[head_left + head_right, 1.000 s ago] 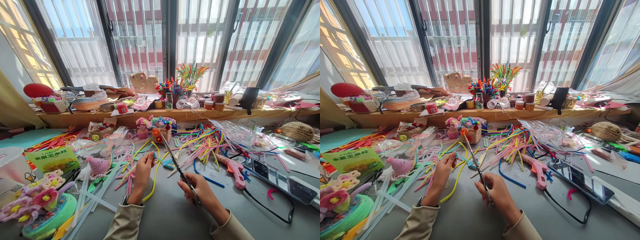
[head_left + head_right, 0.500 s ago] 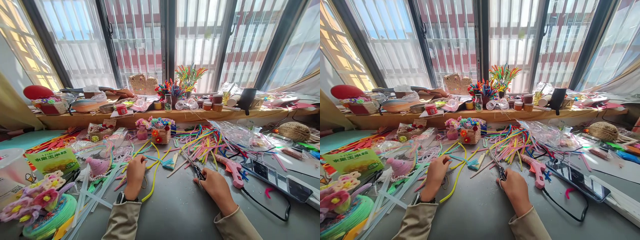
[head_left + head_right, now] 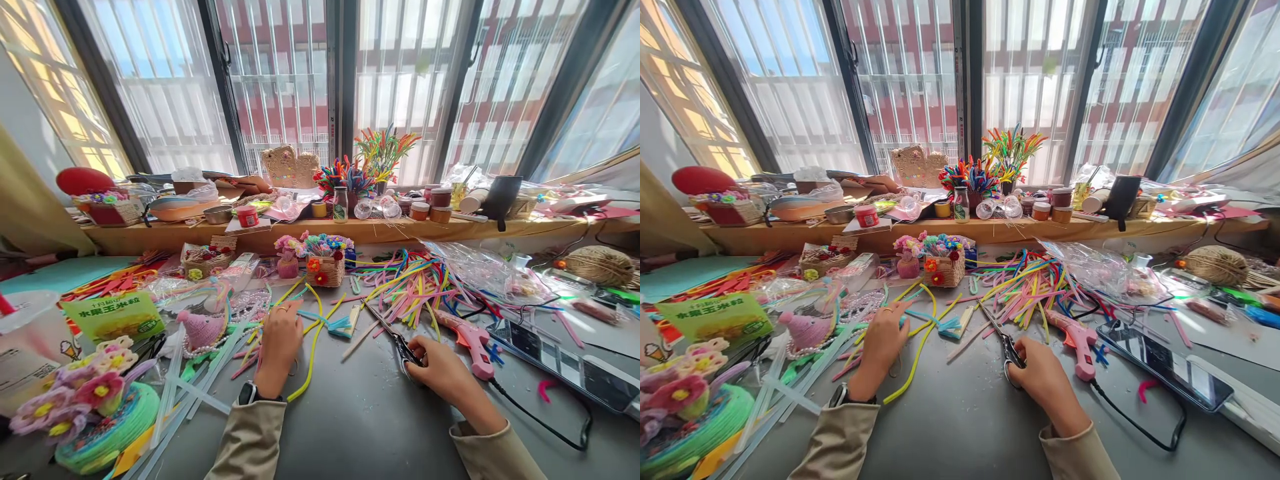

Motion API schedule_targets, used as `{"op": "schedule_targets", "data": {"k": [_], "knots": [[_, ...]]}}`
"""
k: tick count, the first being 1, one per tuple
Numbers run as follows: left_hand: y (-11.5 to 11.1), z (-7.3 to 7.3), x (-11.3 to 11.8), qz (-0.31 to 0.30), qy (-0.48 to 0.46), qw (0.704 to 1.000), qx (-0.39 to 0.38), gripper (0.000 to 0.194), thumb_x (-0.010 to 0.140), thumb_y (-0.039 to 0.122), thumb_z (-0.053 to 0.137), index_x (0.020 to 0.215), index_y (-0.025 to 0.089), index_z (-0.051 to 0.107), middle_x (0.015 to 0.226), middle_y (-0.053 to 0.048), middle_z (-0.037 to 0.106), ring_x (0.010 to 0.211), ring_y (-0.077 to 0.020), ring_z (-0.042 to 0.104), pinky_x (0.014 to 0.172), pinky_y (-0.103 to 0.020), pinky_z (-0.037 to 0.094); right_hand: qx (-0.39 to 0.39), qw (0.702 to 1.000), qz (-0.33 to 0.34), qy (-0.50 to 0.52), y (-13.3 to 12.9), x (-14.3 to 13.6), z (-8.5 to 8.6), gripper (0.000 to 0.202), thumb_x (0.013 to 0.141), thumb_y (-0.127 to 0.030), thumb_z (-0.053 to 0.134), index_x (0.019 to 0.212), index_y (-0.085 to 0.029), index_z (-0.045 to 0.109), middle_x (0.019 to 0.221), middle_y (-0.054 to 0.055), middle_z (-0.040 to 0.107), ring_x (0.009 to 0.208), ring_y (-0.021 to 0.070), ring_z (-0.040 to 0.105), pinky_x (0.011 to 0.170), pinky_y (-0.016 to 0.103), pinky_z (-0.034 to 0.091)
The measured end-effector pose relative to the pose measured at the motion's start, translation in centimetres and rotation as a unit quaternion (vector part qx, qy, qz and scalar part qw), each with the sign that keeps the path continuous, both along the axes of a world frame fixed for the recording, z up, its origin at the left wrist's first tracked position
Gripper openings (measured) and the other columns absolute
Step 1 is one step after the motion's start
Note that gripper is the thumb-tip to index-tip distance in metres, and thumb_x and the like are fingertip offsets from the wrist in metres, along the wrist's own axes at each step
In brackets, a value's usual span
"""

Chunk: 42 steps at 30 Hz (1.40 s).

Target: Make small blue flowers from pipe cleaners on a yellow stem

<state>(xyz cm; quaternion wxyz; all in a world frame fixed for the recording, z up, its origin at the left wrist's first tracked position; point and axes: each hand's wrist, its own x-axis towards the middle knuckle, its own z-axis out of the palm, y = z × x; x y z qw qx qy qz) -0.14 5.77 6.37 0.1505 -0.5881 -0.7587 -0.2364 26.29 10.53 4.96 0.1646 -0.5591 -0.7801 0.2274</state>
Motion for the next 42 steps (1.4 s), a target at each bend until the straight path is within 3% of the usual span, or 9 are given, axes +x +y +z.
{"op": "schedule_targets", "data": {"k": [4,6,14,21,25,30,32,36,42], "knots": [[0.5,-0.6,2.0,-0.206,0.013,0.975,-0.078,0.040,0.070,0.010,0.044,0.107,0.023,0.047,0.103,-0.004,0.055,0.098,-0.0202,0.044,0.079,-0.032,0.035,0.000,1.000,-0.008,-0.004,-0.1,-0.1,-0.2,0.023,0.059,-0.026,0.045,0.079,-0.017,0.051,0.073,0.004,0.059,0.066,0.0171,0.053,0.055,0.025,0.036],[0.8,-1.1,2.8,-0.252,0.024,0.962,-0.106,0.043,0.070,0.006,0.042,0.109,0.023,0.046,0.102,-0.004,0.056,0.098,-0.0191,0.043,0.080,-0.032,0.034,0.001,1.000,-0.008,-0.013,-0.2,-0.2,-0.2,0.021,0.060,-0.025,0.045,0.079,-0.017,0.050,0.074,0.004,0.058,0.067,0.0172,0.053,0.057,0.025,0.036],[0.9,-0.8,2.7,-0.234,0.024,0.969,-0.076,0.025,0.073,0.007,0.041,0.085,0.021,0.059,0.084,-0.003,0.060,0.082,-0.0195,0.048,0.068,-0.031,0.037,0.023,0.999,0.014,-0.024,-0.3,-0.1,-0.7,0.020,0.062,-0.023,0.041,0.080,-0.016,0.047,0.081,0.007,0.056,0.074,0.0192,0.052,0.065,0.029,0.037],[-0.1,0.7,2.6,-0.200,-0.152,0.952,0.174,0.023,0.077,0.017,0.042,0.092,0.022,0.058,0.088,-0.004,0.060,0.087,-0.0168,0.050,0.080,-0.031,0.037,0.049,0.998,0.004,0.038,-0.4,0.2,-1.3,0.027,0.062,-0.022,0.042,0.087,-0.013,0.049,0.087,0.009,0.054,0.081,0.0199,0.051,0.073,0.031,0.039],[-0.3,0.9,2.6,-0.162,-0.381,0.878,0.240,0.018,0.070,0.026,0.052,0.085,0.020,0.061,0.086,-0.003,0.063,0.084,-0.0179,0.054,0.079,-0.031,0.040,0.132,0.986,-0.041,0.095,-0.5,0.0,-1.2,0.031,0.065,-0.026,0.046,0.093,-0.013,0.048,0.095,0.011,0.050,0.084,0.0212,0.050,0.076,0.035,0.039],[-0.1,1.4,2.3,-0.188,-0.659,0.687,0.242,0.023,0.065,0.030,0.058,0.084,0.016,0.060,0.075,-0.002,0.064,0.073,-0.0157,0.058,0.070,-0.028,0.045,0.159,0.966,0.027,0.204,-0.5,-2.0,1.5,0.019,0.074,-0.030,0.043,0.083,-0.017,0.053,0.092,0.008,0.052,0.085,0.0191,0.050,0.072,0.033,0.044],[-0.1,1.6,2.4,-0.207,-0.717,0.636,0.197,0.021,0.065,0.029,0.059,0.081,0.015,0.060,0.069,-0.001,0.063,0.068,-0.0135,0.058,0.065,-0.024,0.045,0.167,0.950,0.065,0.256,-0.6,-3.6,2.9,0.020,0.076,-0.031,0.041,0.082,-0.018,0.055,0.093,0.008,0.052,0.088,0.0190,0.049,0.070,0.031,0.044],[-0.2,1.8,2.9,-0.234,-0.742,0.621,0.093,0.015,0.065,0.026,0.059,0.075,0.014,0.059,0.062,0.000,0.059,0.061,-0.0100,0.055,0.061,-0.021,0.043,0.123,0.932,0.145,0.310,-0.9,-7.5,4.4,0.023,0.075,-0.036,0.045,0.080,-0.018,0.058,0.083,0.006,0.057,0.077,0.0161,0.053,0.066,0.027,0.044],[-0.3,1.9,3.4,-0.249,-0.736,0.626,0.063,0.009,0.064,0.022,0.060,0.062,0.015,0.055,0.056,0.005,0.050,0.054,-0.0054,0.046,0.056,-0.016,0.038,0.011,0.915,0.184,0.359,-1.5,-11.0,2.4,0.023,0.069,-0.038,0.053,0.068,-0.015,0.059,0.063,0.002,0.059,0.057,0.0116,0.050,0.053,0.022,0.039]]}}
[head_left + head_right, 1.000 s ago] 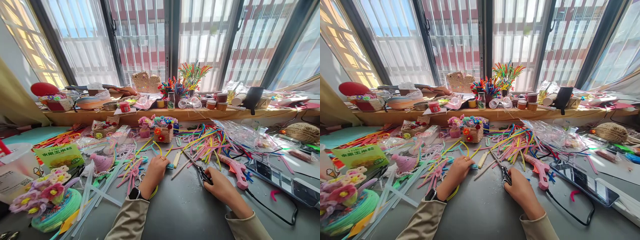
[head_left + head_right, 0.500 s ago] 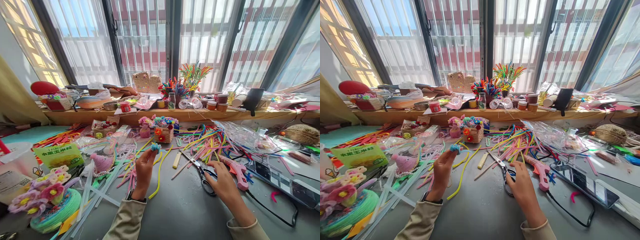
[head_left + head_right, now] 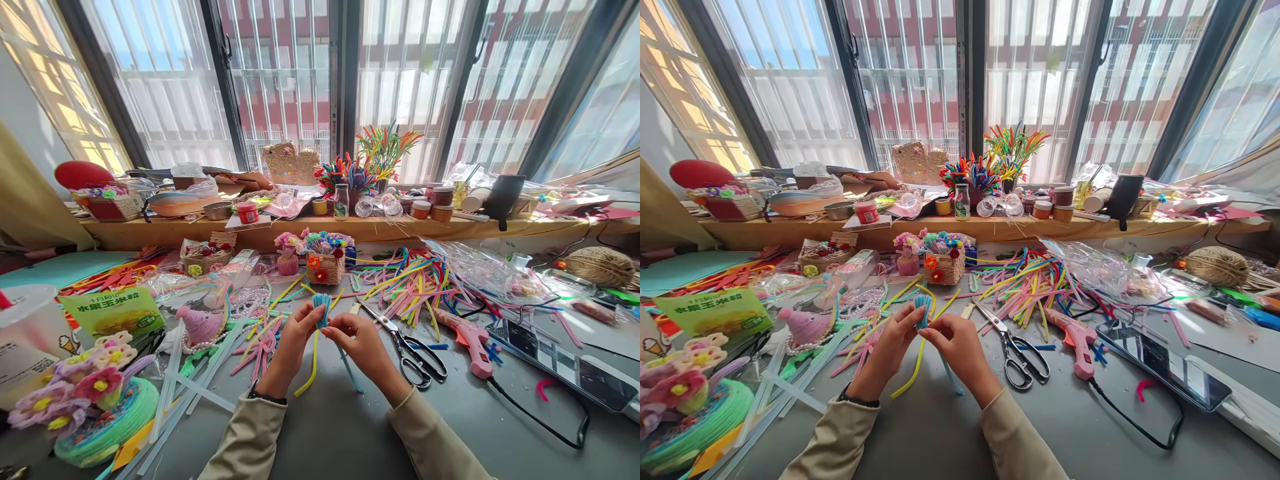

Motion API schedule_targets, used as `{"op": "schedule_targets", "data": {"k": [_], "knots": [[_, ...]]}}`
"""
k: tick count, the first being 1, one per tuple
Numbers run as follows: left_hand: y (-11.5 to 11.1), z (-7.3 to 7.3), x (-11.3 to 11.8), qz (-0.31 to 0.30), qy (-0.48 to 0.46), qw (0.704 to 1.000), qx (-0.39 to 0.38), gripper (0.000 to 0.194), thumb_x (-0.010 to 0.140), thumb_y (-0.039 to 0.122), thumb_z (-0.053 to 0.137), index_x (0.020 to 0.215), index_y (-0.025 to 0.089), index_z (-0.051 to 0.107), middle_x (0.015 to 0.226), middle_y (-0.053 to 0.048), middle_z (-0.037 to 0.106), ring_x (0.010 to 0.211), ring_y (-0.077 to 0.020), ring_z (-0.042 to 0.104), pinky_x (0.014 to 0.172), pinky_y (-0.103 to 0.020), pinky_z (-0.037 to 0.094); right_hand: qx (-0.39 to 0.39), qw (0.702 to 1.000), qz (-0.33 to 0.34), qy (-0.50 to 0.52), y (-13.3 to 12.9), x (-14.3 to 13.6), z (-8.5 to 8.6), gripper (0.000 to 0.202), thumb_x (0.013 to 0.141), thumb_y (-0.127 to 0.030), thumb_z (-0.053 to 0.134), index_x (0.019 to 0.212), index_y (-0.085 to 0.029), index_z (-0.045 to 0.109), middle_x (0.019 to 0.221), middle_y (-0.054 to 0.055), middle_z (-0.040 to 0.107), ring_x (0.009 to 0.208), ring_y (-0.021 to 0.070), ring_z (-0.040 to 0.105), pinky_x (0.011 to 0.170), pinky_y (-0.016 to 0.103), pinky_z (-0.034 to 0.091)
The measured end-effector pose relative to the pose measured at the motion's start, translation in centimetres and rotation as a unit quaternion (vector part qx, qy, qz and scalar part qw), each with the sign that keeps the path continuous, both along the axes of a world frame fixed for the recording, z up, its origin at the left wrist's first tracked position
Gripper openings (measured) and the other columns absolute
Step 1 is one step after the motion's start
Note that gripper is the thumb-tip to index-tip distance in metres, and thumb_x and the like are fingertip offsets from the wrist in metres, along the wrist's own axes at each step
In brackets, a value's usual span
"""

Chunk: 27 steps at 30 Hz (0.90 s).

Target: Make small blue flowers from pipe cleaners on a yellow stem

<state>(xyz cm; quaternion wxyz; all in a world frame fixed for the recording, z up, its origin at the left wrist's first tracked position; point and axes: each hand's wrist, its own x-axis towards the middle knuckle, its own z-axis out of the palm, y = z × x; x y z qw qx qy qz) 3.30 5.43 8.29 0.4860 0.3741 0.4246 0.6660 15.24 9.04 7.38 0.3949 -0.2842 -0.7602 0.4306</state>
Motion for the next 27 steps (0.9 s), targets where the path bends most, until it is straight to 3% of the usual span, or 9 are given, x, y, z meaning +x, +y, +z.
{"op": "schedule_targets", "data": {"k": [5,11,17,22,25,27], "knots": [[-0.3,0.1,0.2,-0.075,0.018,0.997,-0.008,0.016,0.067,0.029,0.056,0.062,0.014,0.056,0.055,0.003,0.048,0.051,-0.0068,0.042,0.051,-0.020,0.036,-0.104,0.990,0.052,0.077,-0.2,-0.1,-0.9,0.025,0.070,-0.037,0.052,0.059,-0.015,0.054,0.056,-0.001,0.053,0.050,0.0084,0.044,0.048,0.020,0.034],[-0.5,0.4,0.3,-0.126,0.061,0.990,-0.021,0.024,0.068,0.029,0.055,0.083,0.012,0.062,0.069,-0.003,0.056,0.058,-0.0101,0.044,0.060,-0.025,0.038,-0.221,0.961,0.084,0.146,-0.2,0.5,-1.3,0.026,0.069,-0.038,0.053,0.061,-0.014,0.056,0.060,0.000,0.054,0.052,0.0082,0.044,0.051,0.021,0.034],[-0.6,0.4,0.2,-0.187,0.034,0.982,-0.025,0.023,0.074,0.028,0.049,0.088,0.015,0.062,0.067,-0.002,0.055,0.062,-0.0111,0.046,0.065,-0.027,0.038,-0.371,0.887,0.156,0.228,-0.1,1.0,-1.4,0.023,0.067,-0.036,0.056,0.067,-0.014,0.060,0.062,0.000,0.053,0.050,0.0054,0.042,0.050,0.019,0.032],[-0.5,-0.1,0.2,-0.178,0.022,0.983,-0.049,0.022,0.070,0.025,0.054,0.089,0.016,0.062,0.079,-0.004,0.058,0.067,-0.0112,0.048,0.068,-0.026,0.038,-0.443,0.838,0.202,0.247,0.0,1.0,-1.7,0.022,0.067,-0.034,0.058,0.065,-0.013,0.060,0.060,0.000,0.053,0.051,0.0046,0.043,0.050,0.018,0.031],[-0.3,-0.6,0.1,-0.179,0.018,0.981,-0.069,0.026,0.068,0.028,0.057,0.090,0.015,0.061,0.071,-0.003,0.059,0.060,-0.0102,0.048,0.063,-0.026,0.038,-0.447,0.835,0.225,0.229,-0.3,1.0,-1.8,0.024,0.067,-0.036,0.057,0.067,-0.013,0.060,0.061,0.001,0.054,0.054,0.0057,0.045,0.054,0.019,0.033],[-0.3,-0.8,-0.1,-0.172,0.020,0.982,-0.074,0.027,0.067,0.029,0.058,0.088,0.013,0.061,0.064,-0.003,0.058,0.056,-0.0103,0.048,0.059,-0.025,0.038,-0.418,0.861,0.211,0.196,-0.3,1.1,-1.6,0.028,0.067,-0.040,0.056,0.069,-0.013,0.061,0.064,0.002,0.055,0.058,0.0074,0.047,0.057,0.020,0.035]]}}
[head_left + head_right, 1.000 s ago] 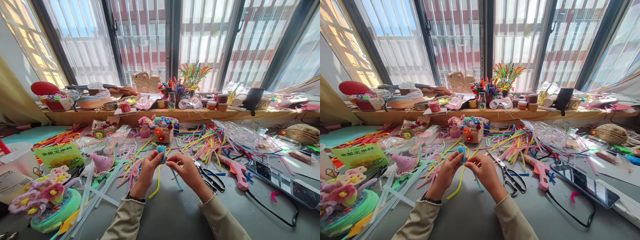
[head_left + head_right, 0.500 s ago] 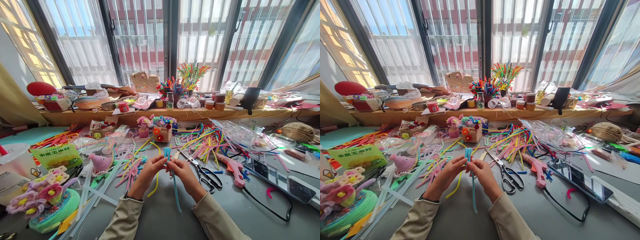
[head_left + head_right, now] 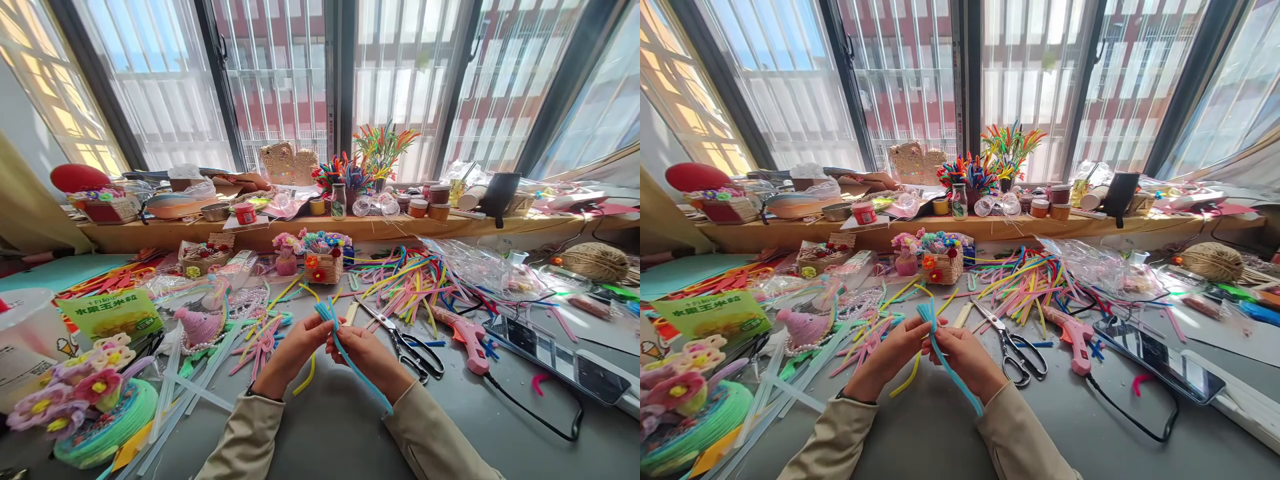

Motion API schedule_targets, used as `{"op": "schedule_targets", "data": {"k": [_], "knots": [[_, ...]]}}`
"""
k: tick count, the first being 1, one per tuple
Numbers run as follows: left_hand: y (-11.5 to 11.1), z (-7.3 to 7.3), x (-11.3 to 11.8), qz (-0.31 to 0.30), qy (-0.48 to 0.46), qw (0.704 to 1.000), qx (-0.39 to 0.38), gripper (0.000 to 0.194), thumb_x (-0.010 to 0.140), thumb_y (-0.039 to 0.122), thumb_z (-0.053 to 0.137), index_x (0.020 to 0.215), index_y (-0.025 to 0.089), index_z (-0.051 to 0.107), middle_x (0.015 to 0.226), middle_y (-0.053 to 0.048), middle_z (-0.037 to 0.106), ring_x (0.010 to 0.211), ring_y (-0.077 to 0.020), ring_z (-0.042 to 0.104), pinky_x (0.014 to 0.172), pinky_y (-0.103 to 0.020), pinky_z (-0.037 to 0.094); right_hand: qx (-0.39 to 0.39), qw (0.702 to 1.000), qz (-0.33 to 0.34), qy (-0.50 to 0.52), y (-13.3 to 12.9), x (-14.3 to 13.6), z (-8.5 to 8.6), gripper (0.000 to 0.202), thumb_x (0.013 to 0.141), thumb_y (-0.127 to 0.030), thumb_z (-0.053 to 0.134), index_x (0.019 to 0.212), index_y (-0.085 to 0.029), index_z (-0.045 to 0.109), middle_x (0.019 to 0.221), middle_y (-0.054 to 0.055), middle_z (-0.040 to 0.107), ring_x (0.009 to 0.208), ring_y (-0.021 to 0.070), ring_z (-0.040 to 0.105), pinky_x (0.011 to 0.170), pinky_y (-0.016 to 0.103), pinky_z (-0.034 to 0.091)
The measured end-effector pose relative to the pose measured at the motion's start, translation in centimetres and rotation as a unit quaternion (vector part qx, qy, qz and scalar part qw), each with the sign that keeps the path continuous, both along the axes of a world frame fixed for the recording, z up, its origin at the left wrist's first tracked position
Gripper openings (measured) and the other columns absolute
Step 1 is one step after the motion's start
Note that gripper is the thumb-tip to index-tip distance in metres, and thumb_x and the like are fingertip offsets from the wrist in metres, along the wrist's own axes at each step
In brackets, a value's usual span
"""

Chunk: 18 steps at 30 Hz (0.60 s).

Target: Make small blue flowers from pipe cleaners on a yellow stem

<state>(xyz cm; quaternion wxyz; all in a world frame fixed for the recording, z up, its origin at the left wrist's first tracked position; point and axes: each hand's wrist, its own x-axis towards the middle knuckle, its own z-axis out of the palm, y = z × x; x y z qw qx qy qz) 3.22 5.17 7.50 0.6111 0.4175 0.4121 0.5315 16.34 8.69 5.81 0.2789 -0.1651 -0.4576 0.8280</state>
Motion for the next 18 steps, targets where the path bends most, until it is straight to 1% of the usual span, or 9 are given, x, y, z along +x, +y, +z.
{"op": "schedule_targets", "data": {"k": [2,4,5,6,7,9,12,15,18], "knots": [[0.1,-0.1,-0.2,0.038,0.004,0.999,0.006,0.024,0.066,0.029,0.058,0.083,0.013,0.062,0.063,-0.003,0.058,0.059,-0.0114,0.051,0.061,-0.025,0.039,0.059,0.996,-0.033,-0.056,0.1,0.3,0.3,0.032,0.066,-0.044,0.055,0.070,-0.013,0.062,0.068,0.003,0.057,0.061,0.0090,0.049,0.060,0.022,0.036],[0.1,0.0,-0.3,0.094,0.016,0.995,0.008,0.019,0.064,0.029,0.060,0.075,0.014,0.061,0.066,-0.002,0.059,0.063,-0.0122,0.053,0.064,-0.024,0.040,0.107,0.985,-0.087,-0.100,0.5,0.7,0.6,0.034,0.066,-0.045,0.053,0.070,-0.013,0.062,0.071,0.003,0.058,0.061,0.0091,0.049,0.059,0.022,0.037],[0.2,0.1,-0.3,0.111,0.030,0.993,0.004,0.018,0.063,0.029,0.061,0.073,0.014,0.060,0.066,-0.002,0.059,0.064,-0.0125,0.054,0.065,-0.024,0.040,0.116,0.980,-0.116,-0.109,0.8,0.9,0.7,0.034,0.066,-0.046,0.053,0.070,-0.013,0.061,0.070,0.003,0.058,0.059,0.0084,0.048,0.058,0.022,0.037],[0.2,0.1,-0.2,0.114,0.053,0.992,-0.001,0.018,0.061,0.030,0.062,0.071,0.015,0.060,0.066,-0.001,0.059,0.064,-0.0127,0.054,0.064,-0.024,0.040,0.122,0.976,-0.142,-0.111,1.0,1.1,0.8,0.034,0.066,-0.046,0.052,0.071,-0.014,0.060,0.068,0.002,0.057,0.056,0.0074,0.046,0.056,0.021,0.037],[0.2,0.2,-0.1,0.105,0.081,0.991,-0.006,0.020,0.061,0.031,0.062,0.071,0.014,0.059,0.064,-0.001,0.059,0.062,-0.0128,0.055,0.062,-0.024,0.040,0.126,0.973,-0.160,-0.112,1.2,1.2,0.8,0.033,0.066,-0.046,0.053,0.072,-0.014,0.059,0.064,0.000,0.055,0.052,0.0063,0.044,0.053,0.020,0.036],[0.1,0.3,0.1,0.061,0.140,0.988,-0.012,0.022,0.060,0.033,0.062,0.069,0.013,0.059,0.060,-0.001,0.059,0.057,-0.0129,0.054,0.057,-0.024,0.040,0.139,0.967,-0.175,-0.124,1.6,1.4,0.8,0.032,0.064,-0.045,0.054,0.072,-0.015,0.057,0.057,-0.003,0.051,0.045,0.0050,0.040,0.045,0.019,0.031],[0.0,0.3,0.5,0.004,0.191,0.982,-0.013,0.023,0.059,0.035,0.062,0.064,0.012,0.059,0.055,-0.001,0.059,0.051,-0.0116,0.052,0.053,-0.023,0.038,0.174,0.957,-0.168,-0.159,1.6,1.2,0.6,0.030,0.060,-0.042,0.060,0.071,-0.016,0.054,0.050,-0.005,0.046,0.041,0.0049,0.036,0.039,0.018,0.025],[-0.1,0.2,0.6,-0.024,0.202,0.979,-0.009,0.022,0.060,0.034,0.061,0.062,0.012,0.060,0.055,-0.001,0.059,0.050,-0.0106,0.050,0.052,-0.022,0.037,0.199,0.952,-0.151,-0.176,1.5,1.0,0.5,0.026,0.060,-0.039,0.061,0.066,-0.016,0.052,0.046,-0.006,0.045,0.039,0.0048,0.035,0.037,0.018,0.023],[-0.2,0.0,0.5,-0.041,0.176,0.983,-0.014,0.022,0.062,0.033,0.060,0.067,0.012,0.062,0.061,-0.004,0.061,0.057,-0.0126,0.054,0.058,-0.024,0.040,0.203,0.949,-0.175,-0.166,1.4,1.0,0.5,0.024,0.064,-0.038,0.057,0.059,-0.016,0.048,0.044,-0.006,0.044,0.038,0.0050,0.036,0.038,0.019,0.027]]}}
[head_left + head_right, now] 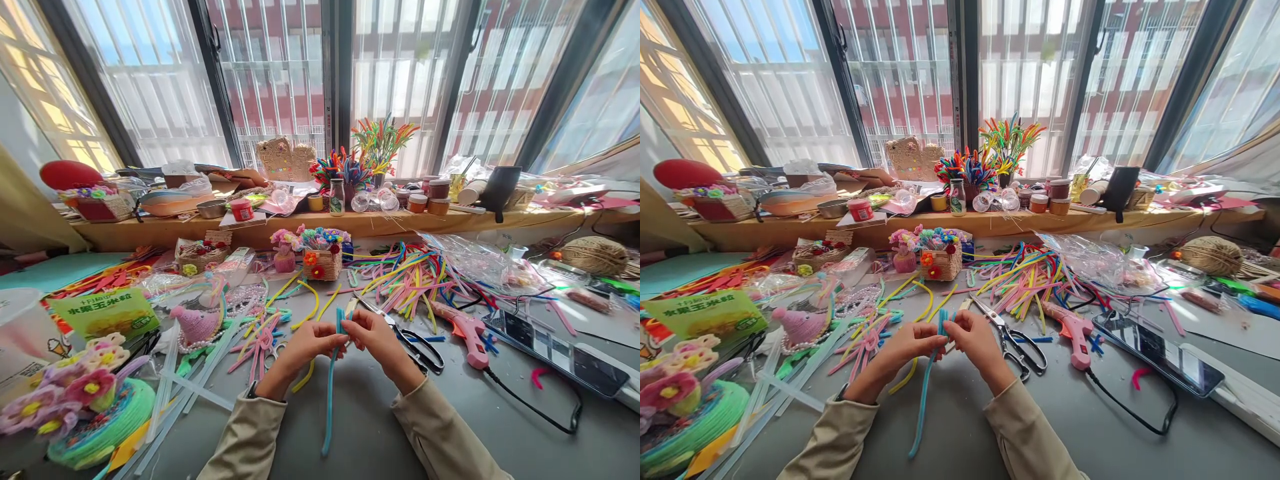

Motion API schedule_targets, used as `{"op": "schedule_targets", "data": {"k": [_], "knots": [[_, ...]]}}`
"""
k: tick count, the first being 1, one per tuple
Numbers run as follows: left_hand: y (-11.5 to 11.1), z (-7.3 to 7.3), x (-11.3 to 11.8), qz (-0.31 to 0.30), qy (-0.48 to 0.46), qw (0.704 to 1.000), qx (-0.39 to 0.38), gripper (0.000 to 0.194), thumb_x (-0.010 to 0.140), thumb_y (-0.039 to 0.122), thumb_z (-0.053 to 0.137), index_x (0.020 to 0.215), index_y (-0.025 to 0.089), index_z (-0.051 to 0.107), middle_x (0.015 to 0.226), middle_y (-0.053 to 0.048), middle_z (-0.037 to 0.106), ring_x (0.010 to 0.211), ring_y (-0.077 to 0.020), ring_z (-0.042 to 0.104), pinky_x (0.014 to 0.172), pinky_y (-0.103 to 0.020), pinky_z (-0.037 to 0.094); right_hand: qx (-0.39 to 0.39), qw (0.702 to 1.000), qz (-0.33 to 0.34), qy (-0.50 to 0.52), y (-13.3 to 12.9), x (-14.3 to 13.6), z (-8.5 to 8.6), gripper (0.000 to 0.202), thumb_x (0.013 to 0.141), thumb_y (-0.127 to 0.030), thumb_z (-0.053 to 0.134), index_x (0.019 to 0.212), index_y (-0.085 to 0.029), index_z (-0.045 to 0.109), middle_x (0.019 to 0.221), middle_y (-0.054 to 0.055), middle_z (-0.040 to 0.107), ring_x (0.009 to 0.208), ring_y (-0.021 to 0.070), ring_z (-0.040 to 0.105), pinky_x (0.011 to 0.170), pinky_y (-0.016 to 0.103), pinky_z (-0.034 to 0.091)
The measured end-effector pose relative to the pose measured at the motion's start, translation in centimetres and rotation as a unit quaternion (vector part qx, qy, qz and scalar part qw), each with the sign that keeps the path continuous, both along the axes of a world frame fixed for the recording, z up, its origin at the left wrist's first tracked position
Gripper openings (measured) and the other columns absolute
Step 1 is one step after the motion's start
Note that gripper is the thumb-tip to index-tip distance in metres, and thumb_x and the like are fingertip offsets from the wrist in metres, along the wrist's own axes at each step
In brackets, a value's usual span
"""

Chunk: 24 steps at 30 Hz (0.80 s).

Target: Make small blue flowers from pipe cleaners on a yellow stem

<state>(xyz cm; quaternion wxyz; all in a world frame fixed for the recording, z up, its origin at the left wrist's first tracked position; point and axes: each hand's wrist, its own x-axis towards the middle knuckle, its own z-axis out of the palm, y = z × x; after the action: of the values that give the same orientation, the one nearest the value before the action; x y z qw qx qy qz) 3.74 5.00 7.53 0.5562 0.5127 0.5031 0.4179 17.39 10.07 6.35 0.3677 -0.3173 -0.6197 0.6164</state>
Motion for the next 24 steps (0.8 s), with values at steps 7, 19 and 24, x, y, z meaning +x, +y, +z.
{"op": "schedule_targets", "data": {"k": [7,19,24], "knots": [[-0.02,0.04,-0.20,0.041,-0.093,0.994,-0.036,0.022,0.062,0.031,0.061,0.069,0.010,0.063,0.065,-0.005,0.062,0.059,-0.0131,0.056,0.061,-0.026,0.043,-0.014,0.998,-0.027,0.061,0.04,0.17,0.18,0.023,0.065,-0.037,0.056,0.061,-0.016,0.047,0.049,-0.005,0.050,0.041,0.0060,0.043,0.042,0.020,0.034],[0.16,0.40,0.18,0.081,-0.011,0.997,0.018,0.029,0.060,0.039,0.060,0.067,0.011,0.062,0.063,-0.007,0.065,0.059,-0.0178,0.059,0.059,-0.029,0.046,-0.030,0.997,-0.016,0.064,0.21,0.32,0.09,0.027,0.061,-0.040,0.058,0.062,-0.016,0.049,0.054,-0.003,0.054,0.046,0.0084,0.050,0.045,0.021,0.039],[0.06,0.40,0.19,0.053,0.000,0.998,0.021,0.028,0.062,0.039,0.058,0.067,0.011,0.061,0.063,-0.006,0.064,0.059,-0.0172,0.059,0.059,-0.029,0.046,-0.046,0.998,-0.001,0.048,0.19,0.47,0.22,0.027,0.060,-0.040,0.060,0.065,-0.016,0.049,0.047,-0.005,0.050,0.039,0.0055,0.042,0.040,0.019,0.032]]}}
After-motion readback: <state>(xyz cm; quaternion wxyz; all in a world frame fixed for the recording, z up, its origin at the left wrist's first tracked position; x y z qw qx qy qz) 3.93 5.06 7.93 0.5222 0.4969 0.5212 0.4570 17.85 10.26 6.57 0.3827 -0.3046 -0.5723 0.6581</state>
